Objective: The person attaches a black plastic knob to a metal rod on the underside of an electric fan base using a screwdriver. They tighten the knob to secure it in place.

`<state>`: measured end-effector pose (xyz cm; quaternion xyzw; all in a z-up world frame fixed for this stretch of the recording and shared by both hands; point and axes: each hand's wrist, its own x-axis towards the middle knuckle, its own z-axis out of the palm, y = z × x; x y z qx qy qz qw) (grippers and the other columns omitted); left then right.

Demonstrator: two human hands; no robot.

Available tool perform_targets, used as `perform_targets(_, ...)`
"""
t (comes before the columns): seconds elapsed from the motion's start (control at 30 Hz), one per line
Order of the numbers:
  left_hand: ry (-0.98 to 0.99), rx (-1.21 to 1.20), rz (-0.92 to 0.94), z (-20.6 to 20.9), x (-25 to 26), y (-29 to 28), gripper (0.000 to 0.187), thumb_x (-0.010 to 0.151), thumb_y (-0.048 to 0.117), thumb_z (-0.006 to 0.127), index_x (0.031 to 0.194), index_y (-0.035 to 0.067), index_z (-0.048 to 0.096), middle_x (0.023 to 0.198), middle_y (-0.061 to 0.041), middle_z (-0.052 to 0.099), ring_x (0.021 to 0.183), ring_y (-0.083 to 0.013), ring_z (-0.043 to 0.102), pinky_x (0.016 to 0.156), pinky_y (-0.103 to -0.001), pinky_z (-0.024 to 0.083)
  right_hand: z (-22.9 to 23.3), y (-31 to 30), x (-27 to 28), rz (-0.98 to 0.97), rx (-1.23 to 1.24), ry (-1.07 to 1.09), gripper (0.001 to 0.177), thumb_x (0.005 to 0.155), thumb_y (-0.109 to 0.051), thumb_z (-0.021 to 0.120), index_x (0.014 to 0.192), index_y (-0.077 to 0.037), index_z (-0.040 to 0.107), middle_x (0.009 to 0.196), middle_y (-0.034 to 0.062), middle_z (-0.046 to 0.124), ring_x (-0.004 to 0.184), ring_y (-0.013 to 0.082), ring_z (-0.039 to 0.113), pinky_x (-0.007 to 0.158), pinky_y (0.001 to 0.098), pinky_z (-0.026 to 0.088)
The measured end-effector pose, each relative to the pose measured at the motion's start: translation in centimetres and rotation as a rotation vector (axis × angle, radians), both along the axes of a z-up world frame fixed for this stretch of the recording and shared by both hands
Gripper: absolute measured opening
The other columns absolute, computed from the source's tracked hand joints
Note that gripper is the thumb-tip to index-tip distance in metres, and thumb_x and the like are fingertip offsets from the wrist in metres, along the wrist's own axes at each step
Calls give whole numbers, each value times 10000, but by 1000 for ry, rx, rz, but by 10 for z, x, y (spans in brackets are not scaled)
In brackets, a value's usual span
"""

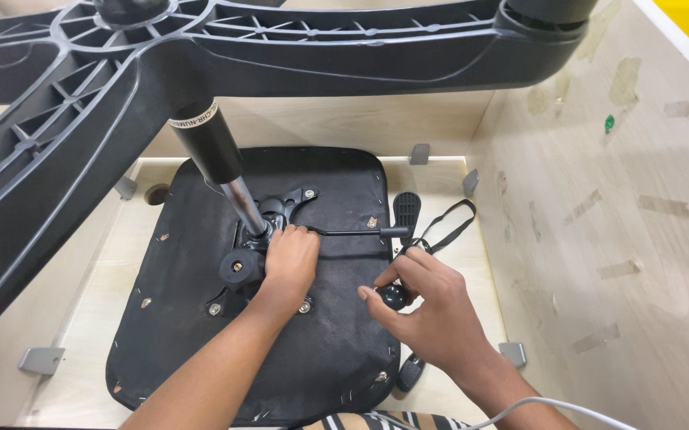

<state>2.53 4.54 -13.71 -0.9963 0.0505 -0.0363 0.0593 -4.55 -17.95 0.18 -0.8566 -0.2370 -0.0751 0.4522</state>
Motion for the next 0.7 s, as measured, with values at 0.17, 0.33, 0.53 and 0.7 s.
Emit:
perform_targets(0.17,-71,-219,46,16,-18,-15,401,651,52,783,1041,13,698,1026,-143,696,962,-298,701,769,-396,570,1,-9,5,-47,-76,19,227,776,-220,852,791,-36,720,695,55,582,568,172,585,538,340,478)
perform_targets(0.33,-34,-751,142,38,-53,-31,175,809,37,704,983,17,702,1003,-143,720,917,-301,727,798,-408,573,2,-22,-9,-114,-124,-49,242,764,-246,870,793,-33,757,678,76,588,592,204,577,560,374,465)
perform_targets(0.53,189,-1256,332,68,-81,-58,172,858,83,658,1021,41,696,916,-89,807,748,-157,770,699,-301,591,-6,-39,-30,-102,61,-242,208,831,-167,807,762,-18,679,829,66,635,738,151,640,621,322,515)
perform_targets(0.7,213,-1508,397,88,-108,-84,246,868,125,737,1036,-11,619,836,-111,786,710,-127,758,658,-264,597,-4,-44,-45,-143,111,-88,207,885,-124,763,755,-9,650,740,53,686,610,151,643,585,311,505)
